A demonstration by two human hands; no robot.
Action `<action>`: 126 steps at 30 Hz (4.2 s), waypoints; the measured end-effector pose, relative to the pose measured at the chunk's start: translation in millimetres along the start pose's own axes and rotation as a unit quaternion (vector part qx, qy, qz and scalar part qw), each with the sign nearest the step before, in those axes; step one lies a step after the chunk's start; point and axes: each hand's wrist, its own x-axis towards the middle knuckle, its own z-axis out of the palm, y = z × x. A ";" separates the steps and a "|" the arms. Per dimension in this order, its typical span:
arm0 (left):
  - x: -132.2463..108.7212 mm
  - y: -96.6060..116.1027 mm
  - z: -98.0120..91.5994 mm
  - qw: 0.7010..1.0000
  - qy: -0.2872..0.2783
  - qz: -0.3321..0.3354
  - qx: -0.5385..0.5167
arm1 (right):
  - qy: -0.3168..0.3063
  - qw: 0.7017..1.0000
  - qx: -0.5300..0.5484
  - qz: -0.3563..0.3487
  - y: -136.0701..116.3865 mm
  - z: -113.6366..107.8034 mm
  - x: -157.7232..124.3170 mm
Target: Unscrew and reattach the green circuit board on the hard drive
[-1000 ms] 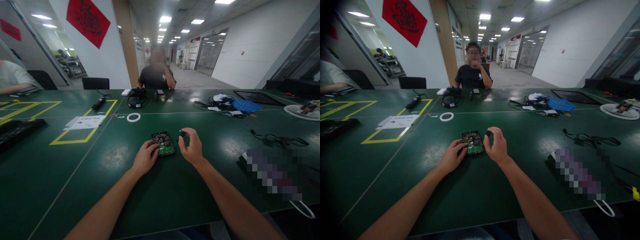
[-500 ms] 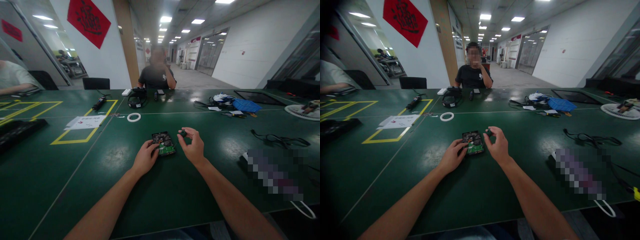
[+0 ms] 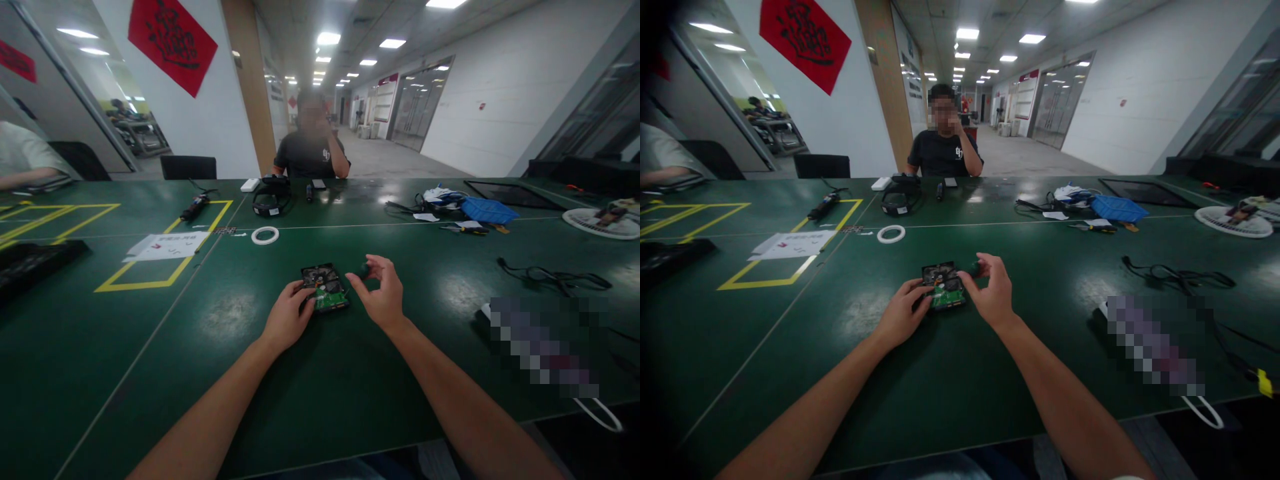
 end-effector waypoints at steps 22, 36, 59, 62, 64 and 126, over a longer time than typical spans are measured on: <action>-3.1 7.8 -4.8 0.999 -0.042 -0.012 0.030 | -0.212 0.906 -0.307 0.199 119.3 -72.0 32.8; -1.4 6.6 -5.0 0.996 -0.082 0.038 -0.010 | -0.300 0.865 -0.365 0.167 117.9 -49.9 19.5; 1.1 13.3 -17.8 0.992 -0.112 0.053 -0.010 | -0.302 0.906 -0.290 0.053 49.6 -24.1 9.9; -3.6 33.0 -4.9 0.997 -0.070 0.025 0.037 | -0.303 0.907 -0.290 0.050 49.4 -22.7 9.4; -4.7 42.0 4.1 0.996 -0.049 0.016 0.068 | -0.308 0.905 -0.288 0.046 46.0 -19.5 8.3; -2.5 25.3 -26.3 0.964 -0.228 0.129 -0.048 | -0.387 0.860 -0.314 -0.109 -19.0 12.9 -3.3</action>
